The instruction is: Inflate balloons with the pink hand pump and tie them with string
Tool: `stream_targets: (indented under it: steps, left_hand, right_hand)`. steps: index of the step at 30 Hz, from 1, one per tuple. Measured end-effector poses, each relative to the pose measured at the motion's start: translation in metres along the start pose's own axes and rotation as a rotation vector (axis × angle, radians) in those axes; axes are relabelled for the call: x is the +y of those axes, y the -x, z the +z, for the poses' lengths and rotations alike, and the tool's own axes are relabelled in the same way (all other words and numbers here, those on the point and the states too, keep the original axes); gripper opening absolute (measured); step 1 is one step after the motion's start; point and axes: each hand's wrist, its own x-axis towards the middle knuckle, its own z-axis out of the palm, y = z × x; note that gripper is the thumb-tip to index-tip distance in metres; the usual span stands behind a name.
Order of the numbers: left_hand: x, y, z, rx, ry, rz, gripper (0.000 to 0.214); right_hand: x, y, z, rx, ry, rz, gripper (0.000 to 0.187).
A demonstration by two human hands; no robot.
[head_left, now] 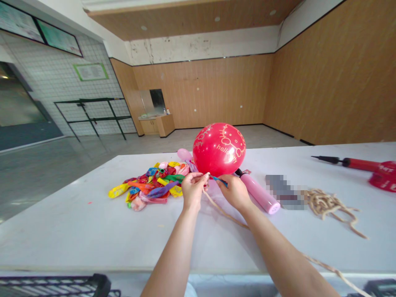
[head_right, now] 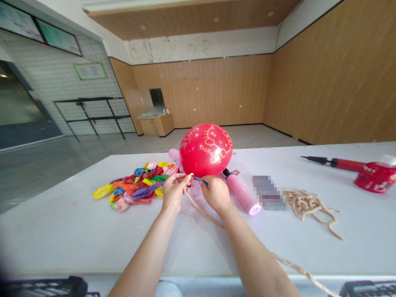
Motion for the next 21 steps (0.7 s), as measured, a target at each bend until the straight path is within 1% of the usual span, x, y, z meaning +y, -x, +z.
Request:
stream_targets:
  steps: [2, 5, 7, 15, 19, 21]
  left_hand:
    - [0.0007, 0.0007, -0.0002, -0.034, -0.002, -0.041, 0.048]
    - [0.0008, 0.0021, -0.0006, -0.127, -0.014, -0.111, 0.056]
    - [0.0005, 0.0034, -0.0007, -0.180, -0.031, -0.133, 0.058]
    - [-0.0038, 0.0035, -0.0016, -0.301, -0.084, -0.088, 0.057]
    - [-0.0063, 0.0022, -0.0025, -0.386, -0.066, -0.070, 0.063]
    - [-0.0074, 0.0023, -0.0022, -0.396, -0.057, -0.063, 0.057]
  right_hand:
    - [0.0000, 0.0003, -0.0018, 0.024, -0.027, -0.010, 0.023]
    - [-0.0009, 0.0009, -0.0042, 0.042, -0.074, -0.039, 0.022]
    - [-0.0014, 0.0012, -0.0050, 0.046, -0.093, -0.050, 0.023]
    - [-0.0018, 0.0025, -0.0060, 0.050, -0.135, -0.083, 0.024]
    - [-0.0030, 0.0035, -0.0065, 0.054, -0.147, -0.080, 0.023]
    - [-0.0030, 0.0034, -0.0064, 0.056, -0.146, -0.075, 0.023]
